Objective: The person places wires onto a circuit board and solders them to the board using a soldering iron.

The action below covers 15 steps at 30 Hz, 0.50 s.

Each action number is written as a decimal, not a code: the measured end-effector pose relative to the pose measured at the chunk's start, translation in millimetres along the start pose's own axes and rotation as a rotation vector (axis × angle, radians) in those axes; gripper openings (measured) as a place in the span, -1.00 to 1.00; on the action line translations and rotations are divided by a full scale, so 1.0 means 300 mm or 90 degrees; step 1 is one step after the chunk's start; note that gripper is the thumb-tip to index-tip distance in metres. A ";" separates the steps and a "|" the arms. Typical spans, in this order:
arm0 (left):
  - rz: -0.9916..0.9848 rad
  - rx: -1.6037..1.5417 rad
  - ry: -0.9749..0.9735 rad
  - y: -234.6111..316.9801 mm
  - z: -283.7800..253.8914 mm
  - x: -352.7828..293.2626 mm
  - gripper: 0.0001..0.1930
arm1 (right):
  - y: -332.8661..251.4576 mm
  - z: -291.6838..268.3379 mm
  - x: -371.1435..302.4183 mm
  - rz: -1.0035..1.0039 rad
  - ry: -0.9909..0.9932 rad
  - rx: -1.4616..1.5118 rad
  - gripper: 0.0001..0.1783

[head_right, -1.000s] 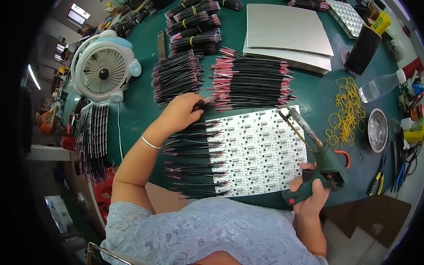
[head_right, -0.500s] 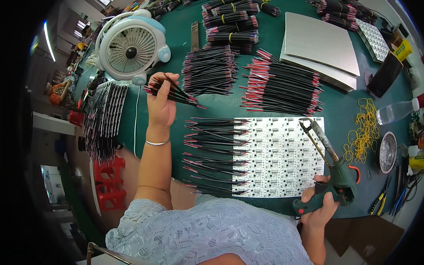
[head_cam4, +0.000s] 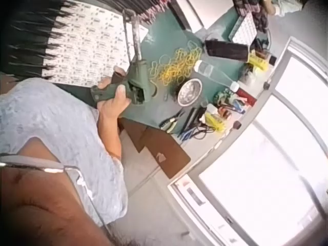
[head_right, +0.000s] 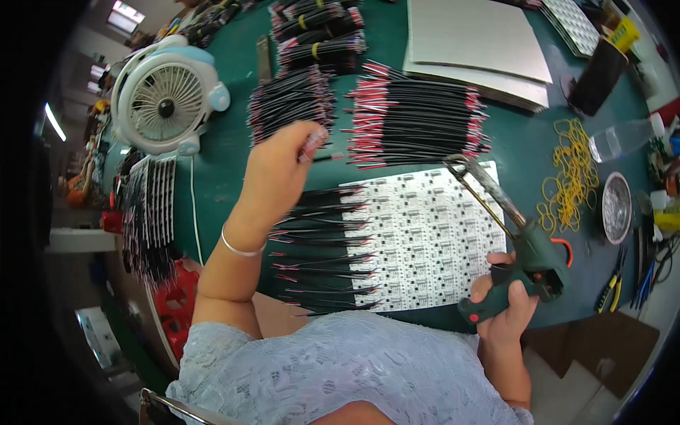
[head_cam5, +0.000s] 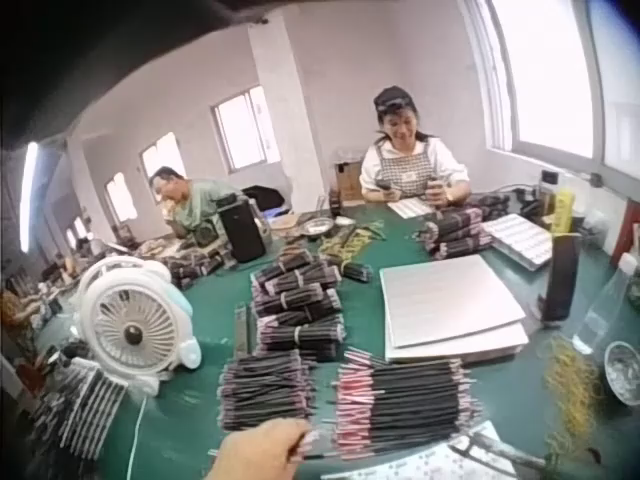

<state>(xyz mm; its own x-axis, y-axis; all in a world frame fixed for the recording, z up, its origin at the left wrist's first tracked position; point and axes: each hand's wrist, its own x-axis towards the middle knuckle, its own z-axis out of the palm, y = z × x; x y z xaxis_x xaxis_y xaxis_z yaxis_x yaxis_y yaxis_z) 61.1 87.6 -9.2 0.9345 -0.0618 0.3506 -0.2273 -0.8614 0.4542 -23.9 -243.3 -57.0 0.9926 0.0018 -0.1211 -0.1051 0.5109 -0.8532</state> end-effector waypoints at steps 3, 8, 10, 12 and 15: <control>0.036 0.067 -0.218 0.116 0.041 -0.036 -0.86 | -0.008 0.012 0.006 0.024 0.024 0.008 -0.48; -0.009 0.109 -0.421 0.137 0.059 -0.018 -0.79 | 0.003 0.017 0.025 0.052 0.026 0.041 -0.49; -0.002 0.142 -0.260 0.097 0.050 0.005 -0.74 | -0.009 0.002 0.023 0.062 0.032 0.044 -0.44; 0.029 0.145 -0.211 0.095 0.027 0.017 -0.76 | -0.034 -0.031 0.030 0.053 0.010 -0.083 -0.36; 0.144 0.035 -0.157 0.094 0.043 0.017 -0.66 | -0.123 -0.040 0.066 -0.006 -0.075 -0.286 -0.49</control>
<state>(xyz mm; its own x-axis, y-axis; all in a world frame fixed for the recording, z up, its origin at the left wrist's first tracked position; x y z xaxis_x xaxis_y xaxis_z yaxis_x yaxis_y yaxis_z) 62.9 56.6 -5.1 0.9017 -0.3689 0.2255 -0.4277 -0.8374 0.3404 -1.2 -272.6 -34.0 0.9911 0.1092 -0.0763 -0.0860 0.0876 -0.9924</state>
